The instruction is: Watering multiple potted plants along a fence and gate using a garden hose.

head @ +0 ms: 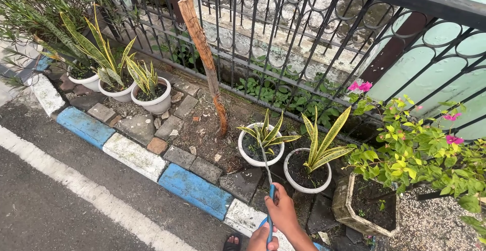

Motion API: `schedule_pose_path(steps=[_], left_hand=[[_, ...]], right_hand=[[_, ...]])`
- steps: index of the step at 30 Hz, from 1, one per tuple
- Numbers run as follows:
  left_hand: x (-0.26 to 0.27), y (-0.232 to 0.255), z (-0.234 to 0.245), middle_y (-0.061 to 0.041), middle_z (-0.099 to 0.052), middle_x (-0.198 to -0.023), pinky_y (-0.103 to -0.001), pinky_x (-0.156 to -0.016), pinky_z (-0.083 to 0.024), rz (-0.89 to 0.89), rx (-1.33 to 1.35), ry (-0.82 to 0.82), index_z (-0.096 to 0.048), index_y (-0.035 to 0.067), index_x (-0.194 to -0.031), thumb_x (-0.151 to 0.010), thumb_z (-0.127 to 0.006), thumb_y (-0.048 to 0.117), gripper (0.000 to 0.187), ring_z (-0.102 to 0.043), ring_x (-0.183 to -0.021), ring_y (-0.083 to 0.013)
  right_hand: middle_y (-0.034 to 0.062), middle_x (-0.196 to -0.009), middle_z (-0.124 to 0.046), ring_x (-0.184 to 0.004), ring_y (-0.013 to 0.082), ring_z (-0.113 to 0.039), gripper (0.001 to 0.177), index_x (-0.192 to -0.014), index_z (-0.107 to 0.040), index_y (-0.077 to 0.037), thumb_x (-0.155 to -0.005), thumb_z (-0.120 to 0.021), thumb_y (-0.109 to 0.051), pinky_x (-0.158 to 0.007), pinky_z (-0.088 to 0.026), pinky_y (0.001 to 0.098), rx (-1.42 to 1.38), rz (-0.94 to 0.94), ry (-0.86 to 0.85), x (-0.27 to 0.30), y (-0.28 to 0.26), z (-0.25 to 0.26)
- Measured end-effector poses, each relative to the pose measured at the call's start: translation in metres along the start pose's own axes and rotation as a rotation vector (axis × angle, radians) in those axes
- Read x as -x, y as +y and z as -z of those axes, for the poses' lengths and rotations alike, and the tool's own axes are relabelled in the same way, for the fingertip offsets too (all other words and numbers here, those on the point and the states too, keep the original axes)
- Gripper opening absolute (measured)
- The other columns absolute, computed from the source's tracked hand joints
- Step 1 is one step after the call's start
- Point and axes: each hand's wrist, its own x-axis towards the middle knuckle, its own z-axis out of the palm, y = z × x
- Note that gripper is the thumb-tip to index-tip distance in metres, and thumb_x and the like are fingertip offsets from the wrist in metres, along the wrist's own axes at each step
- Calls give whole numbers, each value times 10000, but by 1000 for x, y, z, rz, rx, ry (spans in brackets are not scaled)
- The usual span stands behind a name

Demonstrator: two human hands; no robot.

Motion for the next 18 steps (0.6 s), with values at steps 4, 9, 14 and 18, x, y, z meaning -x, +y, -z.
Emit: schedule_pose_path(steps=[4, 9, 14, 18], left_hand=[[13, 3, -7, -77, -410, -611, -300, -452, -194, -12, -39, 18, -610, 42, -1074, -1067, -507, 476, 446, -185, -395, -152], [29, 8, -22, -74, -404, -595, -300, -453, -192, -41, -48, 48, -610, 40, -1049, -1080, -481, 467, 447, -196, -396, -153], [32, 6, -26, -78, -405, -586, -290, -447, -193, -67, -55, 83, -616, 35, -1040, -1068, -504, 472, 453, -214, -392, -147], [20, 0, -15, -92, -408, -574, -288, -442, -196, -91, -39, 32, -627, 24, -1053, -1053, -520, 477, 465, -222, -389, -146]], right_hand=[[-12, -795, -618, -650, 115, -513, 492, -1458, -531, -175, -974, -620, -180, -611, -431, 300, -7, 16, -17, 6, -11, 0], [-11, -808, -614, -667, 114, -512, 467, -1453, -532, -175, -991, -602, -176, -630, -432, 296, -15, 23, -58, 11, -22, 1], [-16, -836, -603, -696, 119, -498, 399, -1377, -582, -207, -981, -603, -160, -675, -414, 289, -33, 61, -115, 9, -22, 2], [-11, -891, -662, -695, 117, -525, 446, -1411, -568, -200, -970, -614, -157, -687, -447, 291, -43, 50, -96, 10, -24, 3]])
